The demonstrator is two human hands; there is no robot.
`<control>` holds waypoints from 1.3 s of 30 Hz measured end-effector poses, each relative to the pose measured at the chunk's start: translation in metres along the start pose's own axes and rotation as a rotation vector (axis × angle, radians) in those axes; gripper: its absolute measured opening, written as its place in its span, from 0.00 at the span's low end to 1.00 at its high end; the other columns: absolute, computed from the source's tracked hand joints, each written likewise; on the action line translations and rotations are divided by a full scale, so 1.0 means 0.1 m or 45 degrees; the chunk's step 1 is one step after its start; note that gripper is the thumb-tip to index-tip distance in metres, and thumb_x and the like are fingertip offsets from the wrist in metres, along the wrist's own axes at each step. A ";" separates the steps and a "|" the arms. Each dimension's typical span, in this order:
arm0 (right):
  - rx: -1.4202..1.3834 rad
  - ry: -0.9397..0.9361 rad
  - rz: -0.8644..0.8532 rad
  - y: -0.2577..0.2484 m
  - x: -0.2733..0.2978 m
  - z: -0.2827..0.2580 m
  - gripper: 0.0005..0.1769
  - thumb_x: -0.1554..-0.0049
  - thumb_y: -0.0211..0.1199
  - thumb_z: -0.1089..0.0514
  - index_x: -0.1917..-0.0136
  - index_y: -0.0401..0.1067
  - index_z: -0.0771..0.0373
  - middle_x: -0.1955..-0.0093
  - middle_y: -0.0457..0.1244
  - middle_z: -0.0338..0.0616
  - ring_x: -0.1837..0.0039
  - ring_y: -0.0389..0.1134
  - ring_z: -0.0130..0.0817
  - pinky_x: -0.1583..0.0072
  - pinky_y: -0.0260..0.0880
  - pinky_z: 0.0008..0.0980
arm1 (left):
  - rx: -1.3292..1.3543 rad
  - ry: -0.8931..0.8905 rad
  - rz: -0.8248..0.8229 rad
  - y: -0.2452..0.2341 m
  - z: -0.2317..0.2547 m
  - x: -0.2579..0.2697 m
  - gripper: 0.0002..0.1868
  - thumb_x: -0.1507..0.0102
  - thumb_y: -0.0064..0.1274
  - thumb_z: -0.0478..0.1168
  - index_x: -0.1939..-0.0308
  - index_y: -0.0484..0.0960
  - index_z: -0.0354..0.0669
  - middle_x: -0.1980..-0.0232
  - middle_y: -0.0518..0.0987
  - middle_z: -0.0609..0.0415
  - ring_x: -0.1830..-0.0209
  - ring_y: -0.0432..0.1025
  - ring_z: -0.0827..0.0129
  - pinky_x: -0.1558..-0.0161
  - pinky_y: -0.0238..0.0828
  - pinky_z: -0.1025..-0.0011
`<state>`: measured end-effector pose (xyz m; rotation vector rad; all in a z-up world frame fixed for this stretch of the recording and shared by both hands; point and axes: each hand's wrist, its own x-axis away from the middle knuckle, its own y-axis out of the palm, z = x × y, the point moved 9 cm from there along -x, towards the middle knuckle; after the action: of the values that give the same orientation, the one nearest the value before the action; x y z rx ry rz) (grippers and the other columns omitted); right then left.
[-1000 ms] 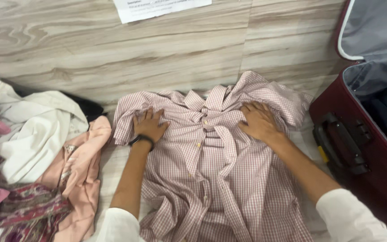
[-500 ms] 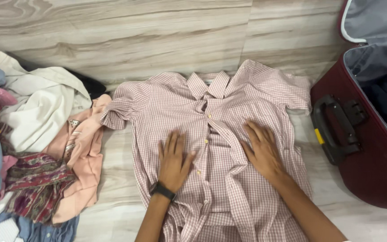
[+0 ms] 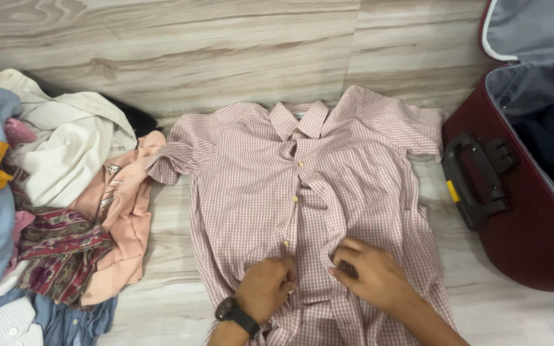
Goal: The person folds several items of clothing and packs them into a suitcase.
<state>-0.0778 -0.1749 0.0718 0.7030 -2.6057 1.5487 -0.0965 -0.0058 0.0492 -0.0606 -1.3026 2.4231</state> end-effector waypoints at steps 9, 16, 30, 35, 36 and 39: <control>-0.740 -0.377 0.236 -0.48 0.15 0.20 0.12 0.48 0.71 0.52 0.64 0.79 0.63 0.61 0.70 0.41 0.57 0.71 0.31 0.50 0.73 0.34 | -0.029 -0.007 0.020 -0.10 0.15 0.05 0.19 0.42 0.65 0.47 0.58 0.79 0.36 0.59 0.81 0.45 0.63 0.77 0.51 0.60 0.75 0.58; -0.435 -0.219 0.234 -0.48 0.29 0.12 0.13 0.52 0.73 0.50 0.65 0.79 0.62 0.52 0.72 0.37 0.50 0.74 0.30 0.46 0.73 0.34 | -0.227 -0.034 0.141 0.24 -0.10 -0.02 0.13 0.47 0.62 0.33 0.59 0.80 0.35 0.59 0.81 0.42 0.56 0.77 0.48 0.54 0.75 0.56; -0.690 -0.612 0.289 -0.75 0.36 0.08 0.08 0.53 0.74 0.53 0.65 0.81 0.58 0.42 0.72 0.39 0.44 0.73 0.36 0.38 0.74 0.44 | 0.527 0.147 -0.132 -0.49 0.50 0.29 0.07 0.42 0.64 0.39 0.61 0.85 0.42 0.61 0.86 0.54 0.65 0.83 0.66 0.61 0.81 0.71; -0.260 -0.235 -0.484 -0.20 0.43 0.08 0.10 0.50 0.71 0.48 0.57 0.83 0.53 0.44 0.70 0.30 0.43 0.70 0.26 0.38 0.71 0.34 | 0.252 0.329 -0.268 0.22 0.50 0.26 0.05 0.40 0.62 0.38 0.62 0.87 0.42 0.61 0.85 0.50 0.61 0.79 0.58 0.57 0.75 0.61; -0.007 -0.039 -0.629 -0.10 0.48 0.20 0.12 0.50 0.70 0.45 0.55 0.81 0.50 0.42 0.71 0.24 0.41 0.69 0.20 0.38 0.69 0.29 | 0.221 0.309 -0.402 0.36 0.48 0.27 0.07 0.40 0.62 0.40 0.64 0.85 0.40 0.62 0.84 0.49 0.61 0.78 0.57 0.58 0.74 0.59; -0.014 -0.003 -0.588 -0.20 0.46 0.14 0.14 0.48 0.68 0.44 0.53 0.81 0.51 0.51 0.72 0.30 0.48 0.73 0.24 0.43 0.73 0.28 | 0.153 0.223 -0.446 0.40 0.48 0.16 0.09 0.39 0.60 0.42 0.65 0.83 0.39 0.65 0.82 0.49 0.64 0.75 0.58 0.60 0.72 0.58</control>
<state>-0.1088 -0.2116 0.0924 1.1978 -2.2281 1.3844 -0.1342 -0.0584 0.0462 -0.0102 -0.9955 2.1380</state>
